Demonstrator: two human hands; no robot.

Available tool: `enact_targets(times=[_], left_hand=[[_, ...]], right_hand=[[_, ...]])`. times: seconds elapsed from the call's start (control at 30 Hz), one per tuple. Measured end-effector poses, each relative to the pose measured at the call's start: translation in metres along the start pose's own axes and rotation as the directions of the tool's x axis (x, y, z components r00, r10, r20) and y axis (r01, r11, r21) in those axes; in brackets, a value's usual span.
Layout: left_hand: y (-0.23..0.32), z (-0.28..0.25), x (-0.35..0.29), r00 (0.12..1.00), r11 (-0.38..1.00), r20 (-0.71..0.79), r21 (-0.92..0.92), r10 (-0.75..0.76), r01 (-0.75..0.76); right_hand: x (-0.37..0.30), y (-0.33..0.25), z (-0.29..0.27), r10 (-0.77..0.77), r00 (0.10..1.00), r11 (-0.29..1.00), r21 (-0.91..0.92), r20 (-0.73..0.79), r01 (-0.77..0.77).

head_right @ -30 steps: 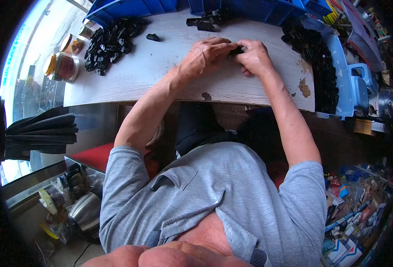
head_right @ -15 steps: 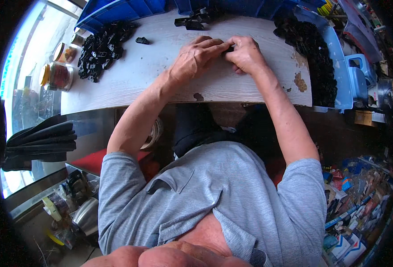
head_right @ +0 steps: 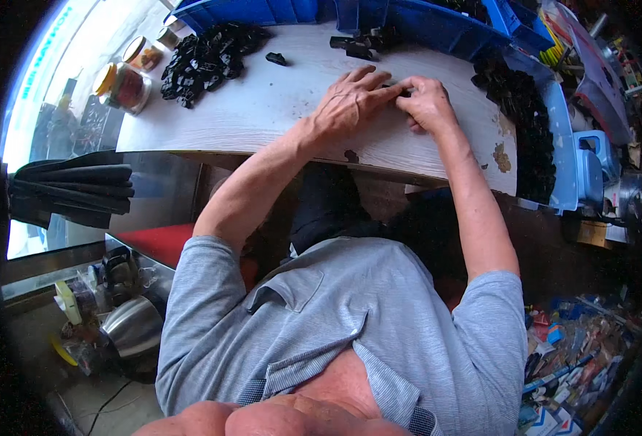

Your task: Assembling small black plastic components on a workbench by taking them from bins and joining them together.

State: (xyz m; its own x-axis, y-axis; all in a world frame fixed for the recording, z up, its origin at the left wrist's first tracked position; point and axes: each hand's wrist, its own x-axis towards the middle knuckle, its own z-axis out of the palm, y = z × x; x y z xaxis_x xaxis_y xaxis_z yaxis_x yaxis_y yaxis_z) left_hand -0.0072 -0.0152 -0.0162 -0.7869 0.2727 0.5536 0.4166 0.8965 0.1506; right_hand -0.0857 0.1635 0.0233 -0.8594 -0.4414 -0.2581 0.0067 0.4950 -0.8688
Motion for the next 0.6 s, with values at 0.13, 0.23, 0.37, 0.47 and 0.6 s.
enact_targets(times=[0.13,0.23,0.37,0.47,0.6], left_hand=[[-0.028,-0.028,-0.007,0.957,0.981,-0.221,-0.098,-0.187,0.169],[-0.081,-0.053,-0.03,0.927,0.91,-0.247,0.238,-0.282,0.34],[-0.113,-0.066,-0.054,0.908,0.861,-0.06,0.3,-0.414,0.412],[-0.113,-0.064,-0.052,0.917,0.881,-0.066,0.258,-0.393,0.396],[-0.109,-0.065,-0.05,0.942,0.938,-0.074,0.1,-0.327,0.333]], right_hand=[[-0.007,-0.001,-0.004,-0.005,1.0,0.999,0.039,-0.015,0.006],[-0.013,-0.001,-0.007,-0.017,0.998,0.992,0.126,-0.063,0.025],[-0.015,-0.004,-0.01,0.038,0.994,0.965,0.264,-0.102,-0.01],[-0.01,0.0,-0.022,0.089,0.989,0.948,0.315,-0.12,-0.047],[-0.001,0.012,-0.052,0.192,0.945,0.916,0.394,-0.265,-0.076]])
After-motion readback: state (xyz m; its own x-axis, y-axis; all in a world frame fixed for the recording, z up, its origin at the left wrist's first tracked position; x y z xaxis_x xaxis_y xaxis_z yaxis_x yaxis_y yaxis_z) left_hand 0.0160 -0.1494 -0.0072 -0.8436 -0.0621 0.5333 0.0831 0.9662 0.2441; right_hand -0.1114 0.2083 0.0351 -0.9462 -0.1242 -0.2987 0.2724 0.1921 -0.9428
